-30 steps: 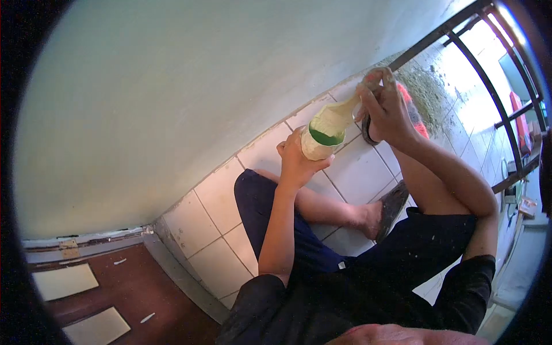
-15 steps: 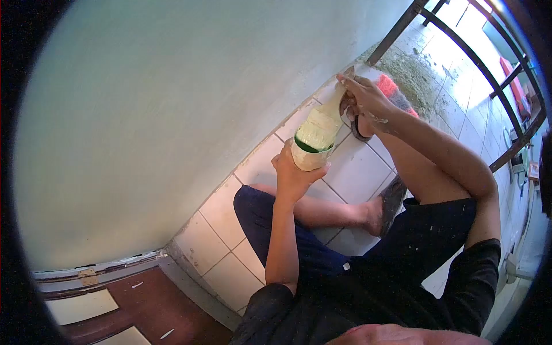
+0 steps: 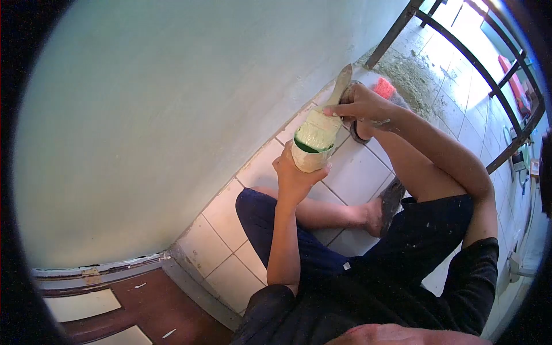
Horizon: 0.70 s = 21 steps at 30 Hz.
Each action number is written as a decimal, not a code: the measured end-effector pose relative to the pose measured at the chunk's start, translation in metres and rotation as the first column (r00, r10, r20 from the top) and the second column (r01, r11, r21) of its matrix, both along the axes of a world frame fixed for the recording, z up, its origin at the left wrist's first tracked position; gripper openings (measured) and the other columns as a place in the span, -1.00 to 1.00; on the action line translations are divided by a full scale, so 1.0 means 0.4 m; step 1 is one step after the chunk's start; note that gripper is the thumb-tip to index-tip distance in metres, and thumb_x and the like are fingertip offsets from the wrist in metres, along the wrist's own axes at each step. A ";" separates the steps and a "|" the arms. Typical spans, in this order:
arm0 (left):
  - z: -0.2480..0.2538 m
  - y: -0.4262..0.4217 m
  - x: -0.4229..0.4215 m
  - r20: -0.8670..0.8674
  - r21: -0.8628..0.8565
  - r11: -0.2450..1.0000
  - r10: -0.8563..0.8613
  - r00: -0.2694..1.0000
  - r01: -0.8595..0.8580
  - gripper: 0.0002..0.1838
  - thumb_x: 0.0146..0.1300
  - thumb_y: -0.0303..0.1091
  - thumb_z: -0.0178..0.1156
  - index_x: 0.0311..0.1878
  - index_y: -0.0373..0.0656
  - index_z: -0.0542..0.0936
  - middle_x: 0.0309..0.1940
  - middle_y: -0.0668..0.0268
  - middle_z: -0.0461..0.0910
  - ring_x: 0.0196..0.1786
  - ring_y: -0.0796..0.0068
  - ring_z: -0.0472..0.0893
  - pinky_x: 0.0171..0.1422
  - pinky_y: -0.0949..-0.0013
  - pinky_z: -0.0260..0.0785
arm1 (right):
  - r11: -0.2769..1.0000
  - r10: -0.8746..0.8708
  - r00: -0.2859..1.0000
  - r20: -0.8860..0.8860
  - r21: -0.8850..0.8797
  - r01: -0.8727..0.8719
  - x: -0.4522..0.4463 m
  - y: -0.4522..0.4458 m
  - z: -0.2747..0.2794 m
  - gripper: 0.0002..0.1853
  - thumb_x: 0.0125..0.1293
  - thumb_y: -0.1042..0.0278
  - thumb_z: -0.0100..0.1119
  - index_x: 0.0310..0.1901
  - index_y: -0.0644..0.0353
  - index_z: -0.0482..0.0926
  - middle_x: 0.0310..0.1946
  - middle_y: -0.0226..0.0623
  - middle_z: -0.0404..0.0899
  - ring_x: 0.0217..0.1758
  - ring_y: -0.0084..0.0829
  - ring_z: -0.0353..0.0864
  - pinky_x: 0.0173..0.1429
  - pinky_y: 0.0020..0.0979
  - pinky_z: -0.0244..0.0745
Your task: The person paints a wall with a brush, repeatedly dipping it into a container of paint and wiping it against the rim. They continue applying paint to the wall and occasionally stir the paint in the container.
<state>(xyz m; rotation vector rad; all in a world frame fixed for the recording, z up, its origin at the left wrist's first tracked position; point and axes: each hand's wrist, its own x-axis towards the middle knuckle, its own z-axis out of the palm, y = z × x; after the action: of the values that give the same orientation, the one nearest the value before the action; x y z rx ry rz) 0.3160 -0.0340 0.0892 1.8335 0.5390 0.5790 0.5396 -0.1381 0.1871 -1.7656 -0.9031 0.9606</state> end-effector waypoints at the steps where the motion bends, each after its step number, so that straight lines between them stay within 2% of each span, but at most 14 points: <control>1: 0.001 0.000 0.000 0.011 -0.009 1.000 -0.004 1.000 0.004 -0.14 -0.20 -0.08 0.67 0.21 -0.17 0.52 -0.03 0.17 0.73 0.09 0.12 0.68 0.39 0.02 0.18 | 1.000 0.012 1.000 0.001 -0.028 -0.012 -0.004 -0.002 0.016 -0.58 0.26 0.03 0.56 -0.35 0.30 0.71 -0.56 -0.42 0.58 -0.51 -0.59 0.52 -0.41 -0.49 0.37; 3: 0.001 -0.002 0.000 0.024 -0.014 1.000 -0.007 1.000 0.007 -0.13 -0.20 -0.09 0.67 0.21 -0.18 0.51 -0.03 0.17 0.74 0.08 0.12 0.69 0.39 0.01 0.21 | 0.998 0.026 1.000 0.004 -0.054 -0.026 -0.009 -0.001 0.032 -0.59 0.25 0.05 0.57 -0.37 0.29 0.71 -0.57 -0.43 0.56 -0.51 -0.59 0.51 -0.41 -0.49 0.36; 5: 0.004 -0.007 -0.001 0.067 -0.064 0.998 -0.006 0.998 0.010 -0.15 -0.20 -0.10 0.67 0.19 -0.18 0.51 -0.07 0.15 0.75 0.05 0.11 0.71 0.37 0.02 0.29 | 0.998 0.020 0.988 -0.151 0.066 -0.010 -0.011 -0.006 0.035 -0.61 0.25 0.09 0.57 -0.41 0.29 0.69 -0.58 -0.45 0.55 -0.52 -0.60 0.48 -0.39 -0.49 0.35; 6: 0.006 -0.011 -0.002 0.069 -0.061 0.998 -0.008 0.998 0.012 -0.15 -0.20 -0.10 0.67 0.19 -0.18 0.51 -0.07 0.15 0.75 0.05 0.11 0.71 0.37 0.02 0.29 | 0.998 0.018 0.989 -0.150 0.068 -0.008 -0.011 -0.011 0.039 -0.61 0.25 0.09 0.57 -0.41 0.29 0.69 -0.58 -0.45 0.55 -0.52 -0.60 0.48 -0.39 -0.49 0.35; 9: 0.011 -0.010 -0.001 0.089 -0.115 0.993 0.005 0.996 0.005 -0.17 -0.20 -0.13 0.67 0.17 -0.19 0.51 -0.09 0.14 0.75 0.03 0.12 0.72 0.35 0.05 0.34 | 0.998 -0.060 0.980 -0.191 -0.019 0.057 -0.014 -0.017 0.072 -0.65 0.27 0.13 0.55 -0.38 0.29 0.69 -0.54 -0.45 0.56 -0.51 -0.60 0.46 -0.37 -0.50 0.33; 12: 0.014 -0.005 -0.005 0.118 -0.122 0.993 0.012 0.993 0.003 -0.18 -0.21 -0.12 0.67 0.14 -0.21 0.51 -0.10 0.13 0.75 0.02 0.10 0.73 0.32 0.07 0.38 | 0.998 -0.055 0.970 -0.237 -0.017 0.053 -0.006 -0.015 0.053 -0.68 0.31 0.16 0.53 -0.31 0.28 0.70 -0.44 -0.41 0.61 -0.42 -0.58 0.55 -0.33 -0.48 0.42; 14: 0.039 0.010 -0.018 0.067 -0.052 0.999 -0.013 0.998 0.017 -0.18 -0.22 -0.12 0.66 0.14 -0.21 0.51 -0.10 0.11 0.75 0.03 0.07 0.73 0.31 0.06 0.39 | 0.990 -0.044 0.918 -0.394 0.106 0.093 -0.016 0.008 0.044 -0.72 0.36 0.21 0.47 -0.24 0.31 0.70 -0.34 -0.37 0.67 -0.32 -0.53 0.64 -0.19 -0.45 0.57; 15: 0.042 0.014 -0.026 0.072 -0.056 0.998 0.001 0.997 0.003 -0.18 -0.22 -0.12 0.66 0.14 -0.21 0.51 -0.10 0.11 0.75 0.03 0.07 0.73 0.31 0.06 0.39 | 0.992 -0.033 0.921 -0.389 0.103 0.079 -0.016 0.020 0.046 -0.72 0.36 0.21 0.47 -0.24 0.31 0.70 -0.34 -0.37 0.67 -0.32 -0.53 0.64 -0.19 -0.45 0.57; 17: 0.061 0.025 -0.037 0.096 -0.084 0.996 0.003 0.995 0.006 -0.17 -0.23 -0.12 0.66 0.14 -0.21 0.51 -0.10 0.10 0.75 0.03 0.04 0.73 0.31 0.04 0.37 | 0.985 0.032 0.898 -0.438 0.168 0.047 -0.033 0.051 0.078 -0.74 0.42 0.27 0.41 -0.21 0.36 0.70 -0.28 -0.33 0.70 -0.20 -0.48 0.71 -0.02 -0.42 0.65; 18: 0.075 0.032 -0.042 0.100 -0.060 0.998 0.008 0.995 -0.002 -0.17 -0.23 -0.12 0.66 0.14 -0.21 0.51 -0.10 0.10 0.75 0.03 0.04 0.73 0.31 0.04 0.37 | 0.981 0.050 0.900 -0.433 0.193 0.038 -0.036 0.065 0.101 -0.74 0.42 0.27 0.41 -0.21 0.36 0.70 -0.28 -0.33 0.70 -0.20 -0.48 0.71 -0.02 -0.42 0.65; 21: 0.127 0.044 -0.067 0.101 -0.071 0.997 0.034 0.994 -0.027 -0.16 -0.23 -0.11 0.66 0.14 -0.21 0.51 -0.08 0.11 0.75 0.06 0.05 0.71 0.32 0.02 0.33 | 0.964 0.220 0.881 -0.420 0.233 -0.129 -0.030 0.095 0.143 -0.71 0.46 0.27 0.36 -0.11 0.42 0.69 -0.19 -0.28 0.73 -0.13 -0.47 0.74 0.08 -0.38 0.67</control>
<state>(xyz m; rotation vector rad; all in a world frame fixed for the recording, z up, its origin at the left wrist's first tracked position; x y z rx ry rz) 0.2891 -0.0163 0.1399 1.7231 0.5129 0.6629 0.5277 -0.1002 0.2444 -1.2359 -0.8343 1.2803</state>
